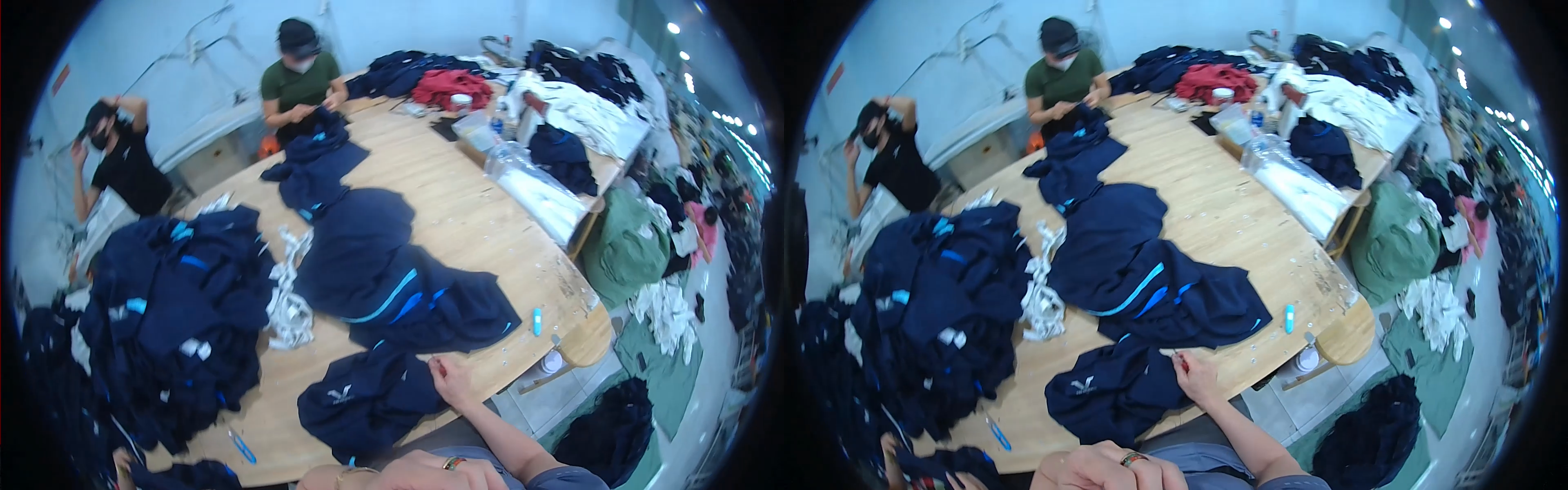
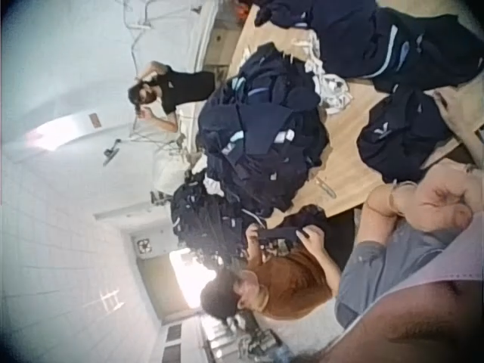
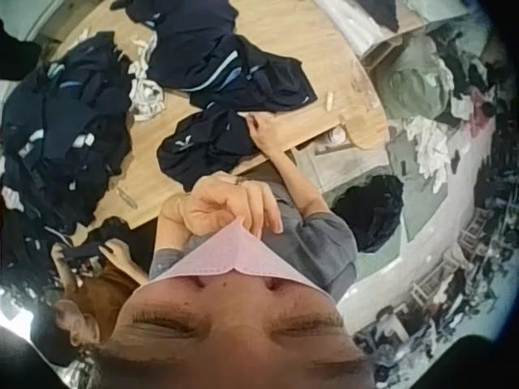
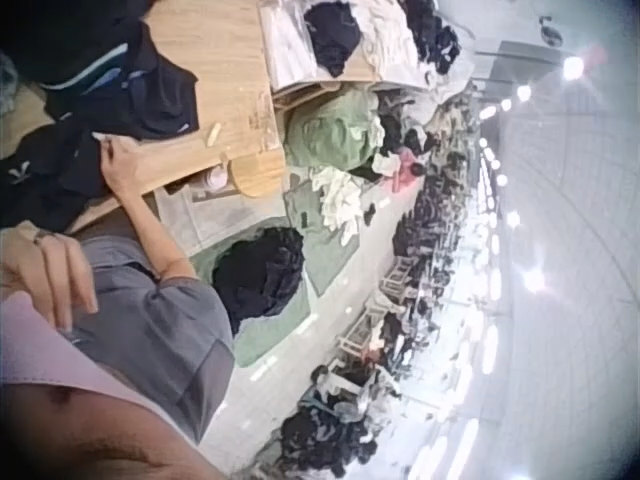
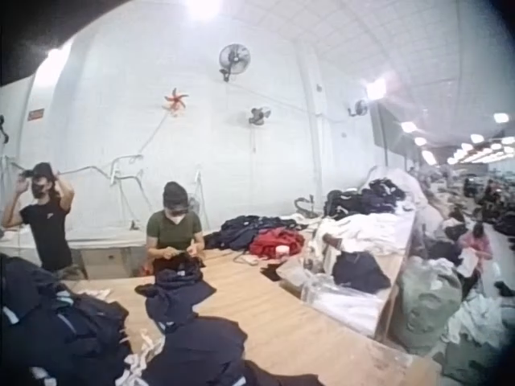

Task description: Trimming loose threads from dark blue garments using small scissors.

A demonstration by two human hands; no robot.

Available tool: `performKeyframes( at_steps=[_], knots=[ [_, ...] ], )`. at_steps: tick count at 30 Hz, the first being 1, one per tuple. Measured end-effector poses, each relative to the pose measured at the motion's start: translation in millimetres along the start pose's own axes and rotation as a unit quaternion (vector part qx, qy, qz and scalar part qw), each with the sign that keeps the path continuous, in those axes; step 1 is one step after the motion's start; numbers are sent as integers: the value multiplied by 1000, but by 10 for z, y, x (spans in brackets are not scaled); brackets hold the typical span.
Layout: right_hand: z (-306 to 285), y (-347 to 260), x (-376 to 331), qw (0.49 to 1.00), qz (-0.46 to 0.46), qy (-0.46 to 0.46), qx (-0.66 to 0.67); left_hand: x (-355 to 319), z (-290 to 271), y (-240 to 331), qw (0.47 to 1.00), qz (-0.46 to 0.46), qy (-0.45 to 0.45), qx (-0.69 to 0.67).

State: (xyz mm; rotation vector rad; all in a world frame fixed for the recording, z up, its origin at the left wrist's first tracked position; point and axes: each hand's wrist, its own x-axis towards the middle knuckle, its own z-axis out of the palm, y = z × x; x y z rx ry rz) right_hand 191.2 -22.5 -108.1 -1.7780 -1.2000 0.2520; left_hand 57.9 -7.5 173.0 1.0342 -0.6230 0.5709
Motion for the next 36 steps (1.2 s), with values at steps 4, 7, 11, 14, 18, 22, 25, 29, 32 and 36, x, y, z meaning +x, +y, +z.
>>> performKeyframes(
  at_steps=[4,7,11,14,18,22,25,29,32,36],
  knots=[
    [-38,120,19,1000,0,28,-5,104,-134,-134,980,-121,111,116],
    [-66,125,-11,1000,-4,-20,18,-153,-466,-539,875,-143,221,406],
    [-63,66,-25,1000,-3,-14,8,-1073,-895,-726,786,-377,376,315],
    [-19,113,-44,998,8,-55,-27,-1442,-1162,-397,765,-370,371,375],
    [-79,92,-21,996,14,-74,-43,-1877,-1154,646,714,-338,396,468],
    [-293,70,376,988,106,3,116,-2515,-872,1957,657,-316,433,530],
    [-611,247,1111,946,173,164,220,-2981,-572,2892,615,-308,460,562],
    [-1306,879,1710,531,356,294,711,-3459,-119,3906,555,-288,492,606],
    [-1364,404,1773,655,311,230,649,-3948,388,4163,487,-252,542,637],
    [-979,312,1353,749,314,124,570,-4564,783,3518,595,26,668,446]
  ],
)
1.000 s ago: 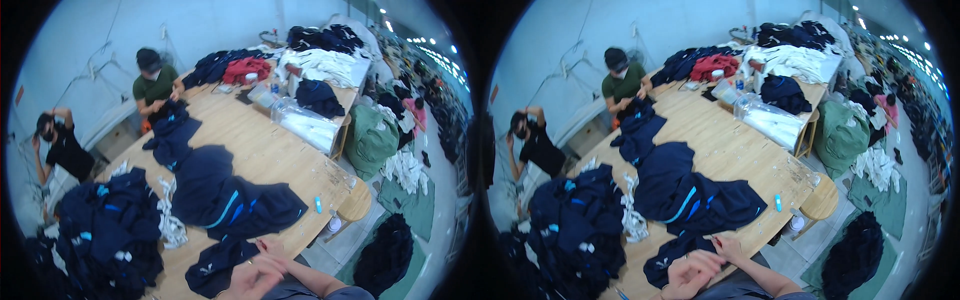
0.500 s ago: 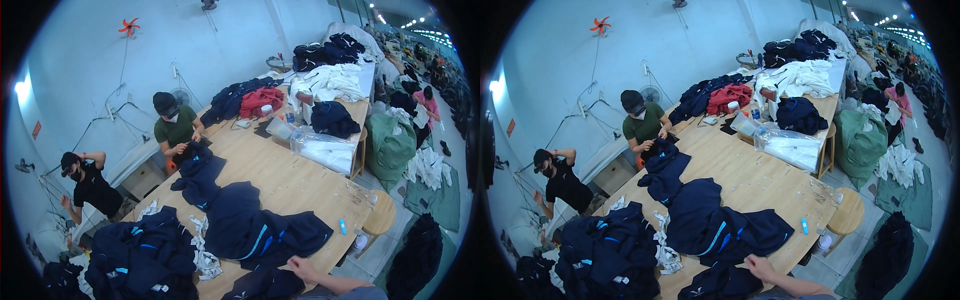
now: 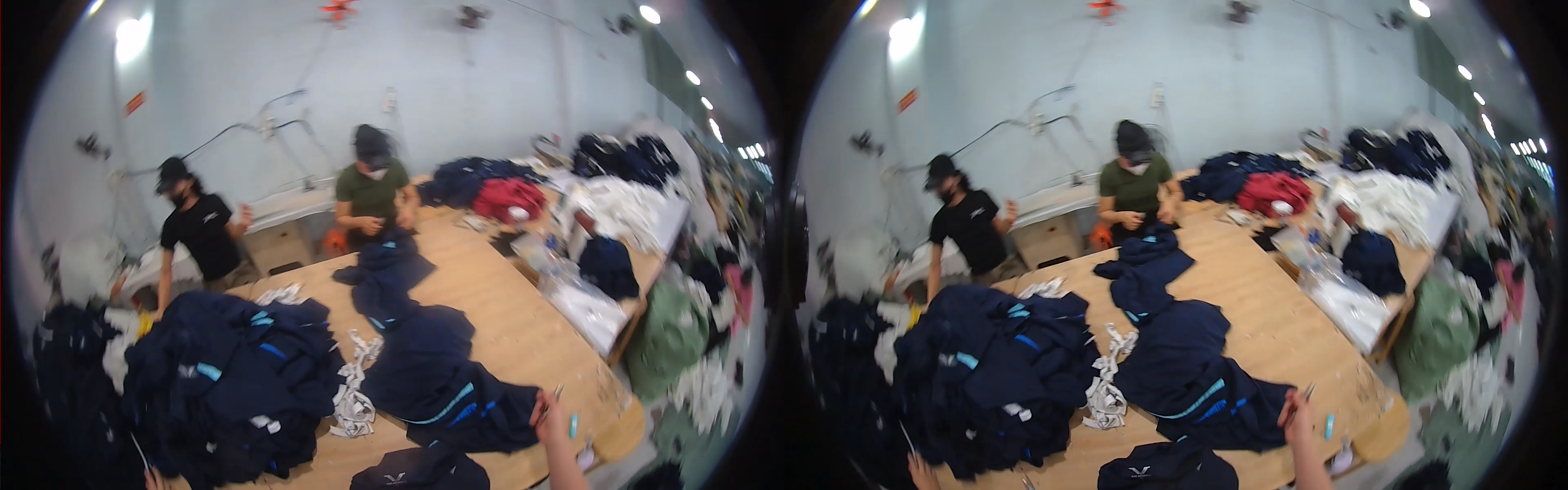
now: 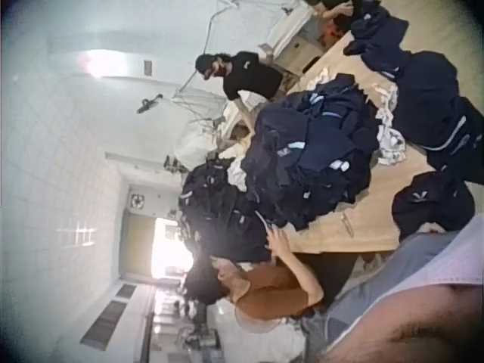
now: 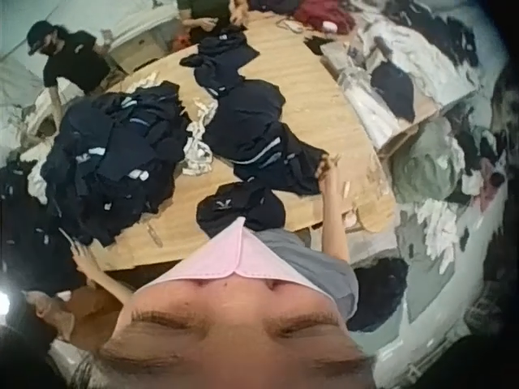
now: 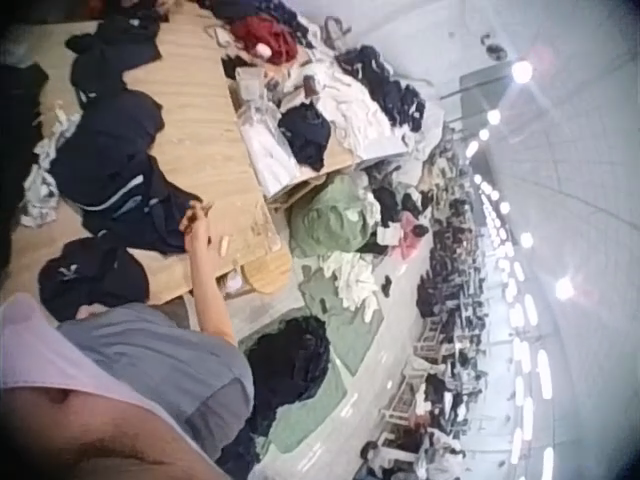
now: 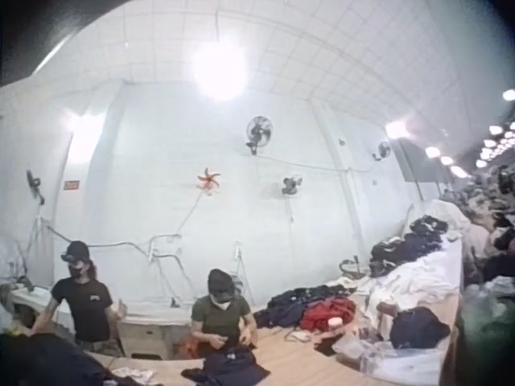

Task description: Trimming loose threads from dark blue garments using small scissors.

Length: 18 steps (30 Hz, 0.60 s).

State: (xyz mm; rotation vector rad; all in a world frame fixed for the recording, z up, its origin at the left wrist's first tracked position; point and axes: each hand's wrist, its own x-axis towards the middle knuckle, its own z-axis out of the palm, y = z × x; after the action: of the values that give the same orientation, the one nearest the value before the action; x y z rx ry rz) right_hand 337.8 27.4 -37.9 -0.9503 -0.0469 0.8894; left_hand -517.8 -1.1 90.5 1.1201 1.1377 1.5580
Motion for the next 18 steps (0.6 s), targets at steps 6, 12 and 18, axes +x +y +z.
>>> performKeyframes(
  at_steps=[6,12,18],
  knots=[
    [319,702,-919,730,-182,-254,-609,-931,514,-1179,950,42,88,-296],
    [-11,1289,-655,569,-49,-417,-707,-1102,3427,-1957,992,32,-116,-27],
    [250,1291,-729,678,-59,-413,-605,-676,5003,-1787,919,-20,-291,265]
  ],
)
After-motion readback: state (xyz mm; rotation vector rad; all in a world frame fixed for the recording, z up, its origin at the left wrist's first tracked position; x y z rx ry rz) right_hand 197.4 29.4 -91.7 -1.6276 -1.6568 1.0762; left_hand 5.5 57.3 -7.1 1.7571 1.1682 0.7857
